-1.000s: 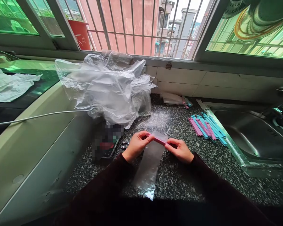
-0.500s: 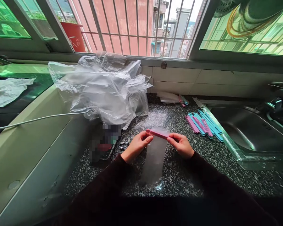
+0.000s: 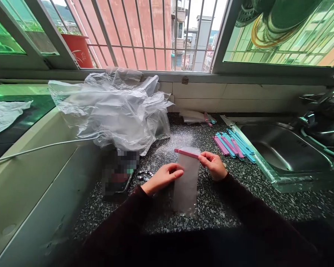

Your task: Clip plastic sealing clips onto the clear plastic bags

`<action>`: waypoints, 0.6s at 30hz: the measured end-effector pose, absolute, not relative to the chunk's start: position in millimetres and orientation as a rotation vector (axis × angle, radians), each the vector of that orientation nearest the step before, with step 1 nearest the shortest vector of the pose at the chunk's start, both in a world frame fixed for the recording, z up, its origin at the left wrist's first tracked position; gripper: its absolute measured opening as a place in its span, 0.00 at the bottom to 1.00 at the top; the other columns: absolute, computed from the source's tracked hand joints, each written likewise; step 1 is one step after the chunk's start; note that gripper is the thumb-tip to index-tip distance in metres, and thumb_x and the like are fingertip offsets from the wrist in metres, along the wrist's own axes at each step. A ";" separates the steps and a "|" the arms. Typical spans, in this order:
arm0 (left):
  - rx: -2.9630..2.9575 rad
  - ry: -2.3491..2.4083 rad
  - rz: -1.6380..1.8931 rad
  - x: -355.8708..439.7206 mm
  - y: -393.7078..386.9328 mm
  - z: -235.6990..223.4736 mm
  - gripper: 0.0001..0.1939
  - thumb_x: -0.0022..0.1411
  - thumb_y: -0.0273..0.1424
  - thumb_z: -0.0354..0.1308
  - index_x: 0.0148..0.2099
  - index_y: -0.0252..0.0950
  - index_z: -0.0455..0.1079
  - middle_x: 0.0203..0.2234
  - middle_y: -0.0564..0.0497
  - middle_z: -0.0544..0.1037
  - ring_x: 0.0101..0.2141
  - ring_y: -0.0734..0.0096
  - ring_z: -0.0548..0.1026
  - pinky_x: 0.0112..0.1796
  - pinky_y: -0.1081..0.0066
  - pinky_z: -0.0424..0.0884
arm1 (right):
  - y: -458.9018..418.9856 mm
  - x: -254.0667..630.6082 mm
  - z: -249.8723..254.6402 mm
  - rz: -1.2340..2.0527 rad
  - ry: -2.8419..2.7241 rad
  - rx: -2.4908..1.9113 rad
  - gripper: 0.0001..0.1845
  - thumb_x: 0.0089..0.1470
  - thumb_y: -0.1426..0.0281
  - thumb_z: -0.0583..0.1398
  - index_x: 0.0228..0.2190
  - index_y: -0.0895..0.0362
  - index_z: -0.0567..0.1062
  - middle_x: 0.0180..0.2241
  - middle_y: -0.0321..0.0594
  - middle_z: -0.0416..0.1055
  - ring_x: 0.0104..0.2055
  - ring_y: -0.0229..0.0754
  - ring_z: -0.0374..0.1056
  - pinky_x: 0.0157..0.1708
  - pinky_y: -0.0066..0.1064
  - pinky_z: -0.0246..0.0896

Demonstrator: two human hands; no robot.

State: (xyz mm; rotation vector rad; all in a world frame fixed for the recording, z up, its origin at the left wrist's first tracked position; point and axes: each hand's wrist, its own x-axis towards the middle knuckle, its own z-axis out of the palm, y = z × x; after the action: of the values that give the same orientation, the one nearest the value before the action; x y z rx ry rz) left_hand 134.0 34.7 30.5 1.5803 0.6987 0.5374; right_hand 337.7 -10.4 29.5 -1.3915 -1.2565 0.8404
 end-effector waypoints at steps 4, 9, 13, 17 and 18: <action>1.305 0.786 0.771 135.8 37.4 27.3 0.20 0.45 0.42 0.62 0.34 0.30 0.74 0.26 0.49 0.76 0.27 0.71 0.69 0.31 0.73 0.64 | -14.5 322.8 29.8 0.960 -1.355 -1.373 0.20 0.42 0.52 0.59 0.21 0.58 0.68 0.17 0.30 0.57 0.20 0.32 0.51 0.21 0.26 0.48; 0.977 0.787 0.959 135.0 39.8 23.2 0.20 0.43 0.42 0.64 0.32 0.30 0.74 0.22 0.51 0.74 0.23 0.76 0.68 0.28 0.75 0.63 | -18.0 309.7 27.1 1.160 -1.511 -1.383 0.21 0.40 0.55 0.61 0.29 0.60 0.72 0.24 0.36 0.68 0.26 0.35 0.61 0.28 0.28 0.57; 0.982 0.781 0.968 135.3 41.5 22.2 0.19 0.43 0.41 0.64 0.30 0.29 0.75 0.20 0.51 0.74 0.23 0.75 0.68 0.27 0.74 0.64 | -21.1 304.2 21.2 1.111 -1.677 -1.408 0.16 0.45 0.58 0.59 0.21 0.60 0.70 0.20 0.35 0.67 0.23 0.34 0.60 0.25 0.27 0.56; 0.954 0.747 1.010 135.3 42.8 21.6 0.17 0.44 0.40 0.64 0.31 0.29 0.75 0.22 0.50 0.76 0.26 0.73 0.70 0.30 0.74 0.65 | -24.2 307.6 19.1 0.746 -1.686 -1.462 0.13 0.47 0.61 0.59 0.27 0.59 0.70 0.21 0.35 0.66 0.22 0.34 0.59 0.24 0.27 0.56; 0.958 0.752 1.029 135.0 43.2 20.8 0.17 0.44 0.40 0.64 0.31 0.29 0.75 0.22 0.50 0.76 0.26 0.73 0.71 0.31 0.73 0.66 | -24.7 309.9 19.3 0.609 -1.651 -1.479 0.14 0.47 0.61 0.59 0.32 0.58 0.70 0.23 0.35 0.67 0.23 0.34 0.59 0.25 0.27 0.57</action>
State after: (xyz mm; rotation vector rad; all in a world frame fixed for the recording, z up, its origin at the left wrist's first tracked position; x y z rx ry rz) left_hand 135.0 43.2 20.8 0.9583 0.7524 1.0287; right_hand 309.9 -24.7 19.3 -1.4787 -1.6507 0.6087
